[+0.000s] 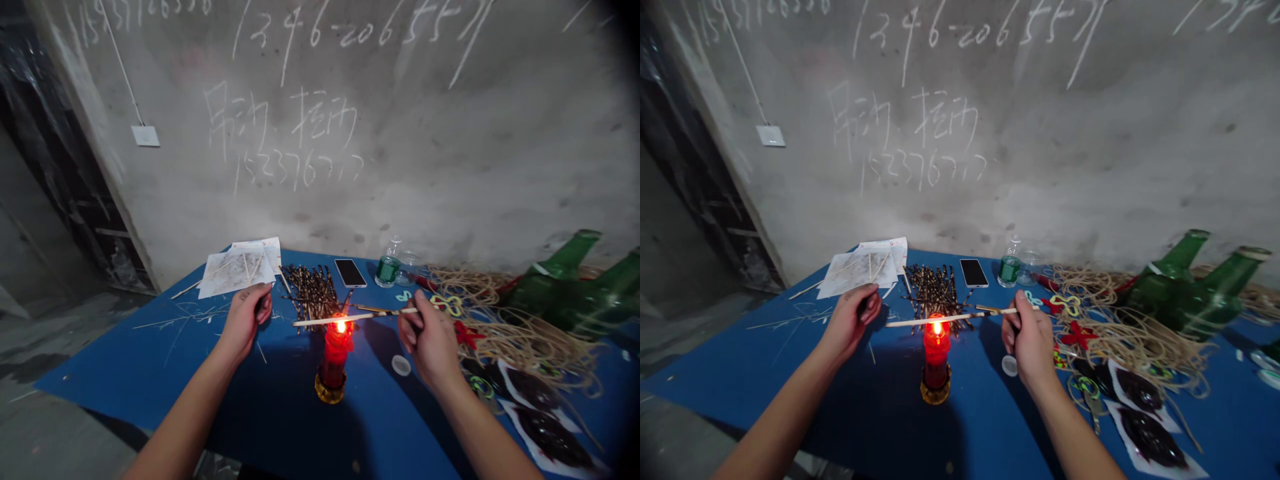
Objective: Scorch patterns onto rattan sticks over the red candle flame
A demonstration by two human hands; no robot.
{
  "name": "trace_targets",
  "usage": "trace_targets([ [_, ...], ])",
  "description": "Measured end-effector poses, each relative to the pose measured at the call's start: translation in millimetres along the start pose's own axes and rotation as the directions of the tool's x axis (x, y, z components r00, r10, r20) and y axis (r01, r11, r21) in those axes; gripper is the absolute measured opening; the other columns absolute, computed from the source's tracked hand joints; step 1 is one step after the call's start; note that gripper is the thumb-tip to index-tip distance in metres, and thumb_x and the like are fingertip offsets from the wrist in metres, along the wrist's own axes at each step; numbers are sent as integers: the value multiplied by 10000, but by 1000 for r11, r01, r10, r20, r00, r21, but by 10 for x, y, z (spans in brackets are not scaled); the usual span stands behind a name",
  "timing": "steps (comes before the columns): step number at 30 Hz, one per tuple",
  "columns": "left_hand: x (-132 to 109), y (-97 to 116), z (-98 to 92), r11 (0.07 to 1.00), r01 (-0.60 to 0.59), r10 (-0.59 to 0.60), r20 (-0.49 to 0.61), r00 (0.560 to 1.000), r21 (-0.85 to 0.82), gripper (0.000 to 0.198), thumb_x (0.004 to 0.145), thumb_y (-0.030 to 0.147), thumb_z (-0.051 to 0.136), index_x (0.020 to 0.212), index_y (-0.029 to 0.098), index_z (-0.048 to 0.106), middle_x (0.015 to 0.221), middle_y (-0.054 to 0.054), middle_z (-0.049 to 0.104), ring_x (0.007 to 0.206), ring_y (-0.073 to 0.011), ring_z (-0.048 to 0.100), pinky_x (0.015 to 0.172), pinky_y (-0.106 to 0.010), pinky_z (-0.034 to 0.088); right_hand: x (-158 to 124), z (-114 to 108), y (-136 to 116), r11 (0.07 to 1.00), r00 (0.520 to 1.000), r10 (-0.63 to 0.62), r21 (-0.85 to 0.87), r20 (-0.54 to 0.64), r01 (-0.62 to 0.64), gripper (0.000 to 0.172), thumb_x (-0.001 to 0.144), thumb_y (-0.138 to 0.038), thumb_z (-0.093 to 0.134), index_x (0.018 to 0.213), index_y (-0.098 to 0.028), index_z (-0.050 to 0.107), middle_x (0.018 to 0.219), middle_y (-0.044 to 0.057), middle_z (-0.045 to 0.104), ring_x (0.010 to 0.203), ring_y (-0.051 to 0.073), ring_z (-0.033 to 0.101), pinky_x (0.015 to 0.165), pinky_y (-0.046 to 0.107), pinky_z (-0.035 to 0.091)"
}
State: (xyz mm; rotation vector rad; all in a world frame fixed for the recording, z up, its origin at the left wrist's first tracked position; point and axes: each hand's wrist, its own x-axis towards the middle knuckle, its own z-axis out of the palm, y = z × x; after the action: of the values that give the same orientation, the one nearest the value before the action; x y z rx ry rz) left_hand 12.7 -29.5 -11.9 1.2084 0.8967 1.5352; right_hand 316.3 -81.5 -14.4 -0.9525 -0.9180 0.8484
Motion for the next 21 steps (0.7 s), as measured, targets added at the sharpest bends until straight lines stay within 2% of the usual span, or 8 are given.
trace_targets([
  [21,-17,50,25,1000,7,-7,-11,1000,19,447,894,387,679,535,193,497,441,55,363,428,-79,316,475,-246,250,-40,18,3,1000,1000,22,-20,13,-22,674,921,-700,691,521,-249,390,386,-62,385,316,81,337,329,220,236],
])
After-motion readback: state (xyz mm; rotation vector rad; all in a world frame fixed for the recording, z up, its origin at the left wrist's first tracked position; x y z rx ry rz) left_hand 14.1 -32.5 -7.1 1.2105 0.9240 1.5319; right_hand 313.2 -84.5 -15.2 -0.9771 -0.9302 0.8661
